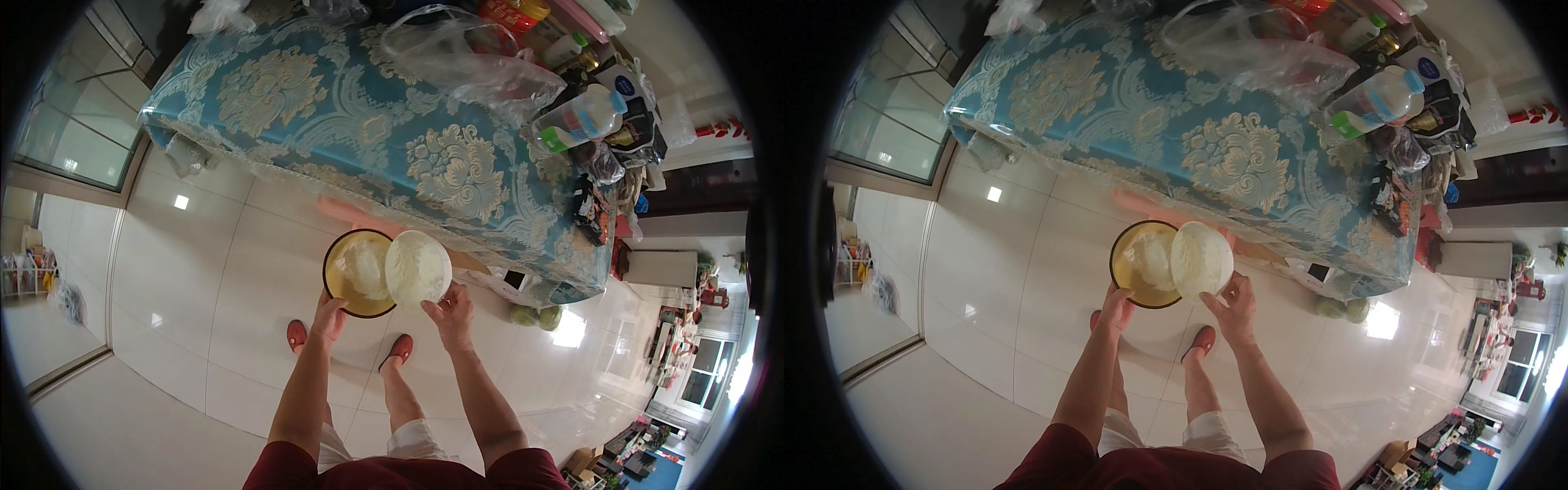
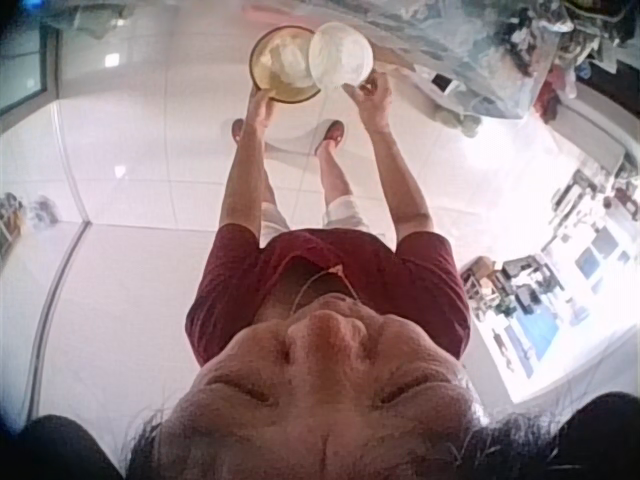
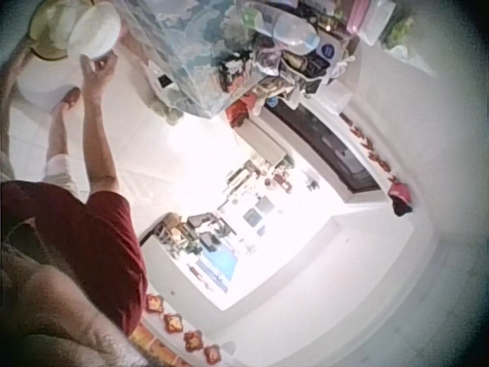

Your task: The person retrieves a yellow bowl and adds a white powder from a container under a table. They then open a refrigerator, take out two eggs, and place them on the counter. Finally, they add water to the bowl and mix the ingredients with chopsticks to form a batter.

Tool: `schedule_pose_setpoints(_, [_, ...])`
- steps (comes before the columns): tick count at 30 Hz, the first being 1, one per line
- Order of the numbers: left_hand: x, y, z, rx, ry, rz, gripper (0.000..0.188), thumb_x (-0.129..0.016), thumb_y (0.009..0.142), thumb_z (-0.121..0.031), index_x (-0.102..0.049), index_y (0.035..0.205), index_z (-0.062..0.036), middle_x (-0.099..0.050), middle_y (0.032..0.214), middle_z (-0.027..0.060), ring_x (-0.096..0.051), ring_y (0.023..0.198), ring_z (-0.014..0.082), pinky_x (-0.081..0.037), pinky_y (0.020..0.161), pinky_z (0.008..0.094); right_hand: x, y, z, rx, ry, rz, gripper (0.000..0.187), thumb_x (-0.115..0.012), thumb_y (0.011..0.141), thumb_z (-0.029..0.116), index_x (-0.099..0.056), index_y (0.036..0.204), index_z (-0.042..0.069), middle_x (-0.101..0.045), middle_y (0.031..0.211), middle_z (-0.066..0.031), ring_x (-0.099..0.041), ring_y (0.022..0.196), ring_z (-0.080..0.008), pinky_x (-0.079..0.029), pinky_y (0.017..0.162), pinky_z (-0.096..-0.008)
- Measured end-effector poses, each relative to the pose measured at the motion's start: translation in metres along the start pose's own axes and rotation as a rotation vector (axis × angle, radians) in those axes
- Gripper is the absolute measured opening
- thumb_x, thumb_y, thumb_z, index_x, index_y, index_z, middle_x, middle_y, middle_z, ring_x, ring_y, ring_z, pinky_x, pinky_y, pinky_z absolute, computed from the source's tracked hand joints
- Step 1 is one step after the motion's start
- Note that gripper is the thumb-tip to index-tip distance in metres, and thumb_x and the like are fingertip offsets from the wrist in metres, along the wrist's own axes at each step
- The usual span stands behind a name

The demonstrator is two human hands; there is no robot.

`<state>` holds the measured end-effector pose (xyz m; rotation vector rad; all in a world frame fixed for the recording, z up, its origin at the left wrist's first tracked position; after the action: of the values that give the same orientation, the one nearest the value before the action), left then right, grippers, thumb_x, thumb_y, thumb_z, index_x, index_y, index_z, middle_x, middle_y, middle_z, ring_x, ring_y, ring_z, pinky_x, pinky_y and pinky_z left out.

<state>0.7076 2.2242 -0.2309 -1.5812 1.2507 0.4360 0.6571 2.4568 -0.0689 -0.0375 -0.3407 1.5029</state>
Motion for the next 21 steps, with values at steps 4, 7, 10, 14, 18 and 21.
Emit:
schedule_pose_setpoints(4, [0.011, -0.005, -0.001, -0.029, -0.044, -0.015, 0.056, -0.055, 0.076, 0.000, -0.045, 0.131, -0.0029, -0.055, 0.127, 0.0063, -0.051, 0.120, 0.0203, -0.040, 0.103, 0.0352, 0.012, -0.003, -0.007, -0.015, 0.028, -0.055, 0.037, -0.076, 0.075, 0.001, -0.045, 0.095, 0.001, -0.056, 0.098, -0.0075, -0.056, 0.097, -0.0149, -0.052, 0.084, -0.0316])
schedule_pose_setpoints(7, [0.018, -0.007, 0.000, -0.020, -0.074, -0.031, 0.054, -0.056, 0.076, 0.000, -0.047, 0.130, -0.0031, -0.056, 0.126, 0.0063, -0.051, 0.120, 0.0199, -0.041, 0.103, 0.0359, 0.012, -0.006, 0.002, -0.051, 0.195, -0.081, 0.034, -0.074, 0.076, 0.002, -0.046, 0.095, 0.002, -0.056, 0.096, -0.0061, -0.055, 0.093, -0.0127, -0.049, 0.083, -0.0298])
schedule_pose_setpoints(10, [0.030, -0.006, 0.005, -0.011, -0.131, 0.004, 0.053, -0.055, 0.076, 0.000, -0.048, 0.129, -0.0030, -0.057, 0.125, 0.0067, -0.052, 0.118, 0.0203, -0.041, 0.102, 0.0359, 0.019, -0.006, -0.010, -0.089, 0.259, -0.092, 0.032, -0.072, 0.076, 0.003, -0.046, 0.096, 0.003, -0.057, 0.095, -0.0055, -0.054, 0.090, -0.0115, -0.046, 0.082, -0.0285])
schedule_pose_setpoints(14, [0.044, -0.011, 0.001, -0.014, -0.129, -0.019, 0.054, -0.054, 0.076, 0.001, -0.047, 0.129, -0.0028, -0.057, 0.123, 0.0066, -0.054, 0.116, 0.0202, -0.042, 0.102, 0.0353, 0.019, -0.007, -0.014, -0.153, 0.356, -0.095, 0.032, -0.071, 0.076, 0.004, -0.047, 0.096, 0.004, -0.057, 0.097, -0.0059, -0.054, 0.090, -0.0117, -0.045, 0.080, -0.0278])
schedule_pose_setpoints(18, [0.032, -0.013, -0.017, -0.083, -0.036, -0.063, 0.060, -0.054, 0.073, 0.004, -0.045, 0.131, -0.0026, -0.054, 0.127, 0.0075, -0.051, 0.119, 0.0206, -0.039, 0.104, 0.0349, 0.003, -0.004, 0.004, -0.008, 0.123, -0.003, 0.038, -0.076, 0.073, 0.004, -0.045, 0.094, 0.002, -0.055, 0.106, -0.0098, -0.056, 0.097, -0.0161, -0.049, 0.089, -0.0325])
schedule_pose_setpoints(21, [0.007, -0.015, -0.029, -0.095, 0.051, -0.066, 0.067, -0.055, 0.070, 0.005, -0.041, 0.135, -0.0031, -0.050, 0.132, 0.0077, -0.047, 0.124, 0.0206, -0.036, 0.106, 0.0347, -0.020, -0.002, 0.014, 0.114, -0.130, 0.064, 0.042, -0.079, 0.071, 0.004, -0.043, 0.092, 0.002, -0.053, 0.111, -0.0120, -0.057, 0.100, -0.0189, -0.050, 0.093, -0.0346])
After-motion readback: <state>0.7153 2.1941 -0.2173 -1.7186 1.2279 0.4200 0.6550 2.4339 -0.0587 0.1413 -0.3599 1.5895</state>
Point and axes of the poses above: each hand's wrist, its own y-axis towards the middle knuckle, its own x-axis out of the back of the hand, z = x × y, the point moved 10 cm from there along y, towards the middle knuckle
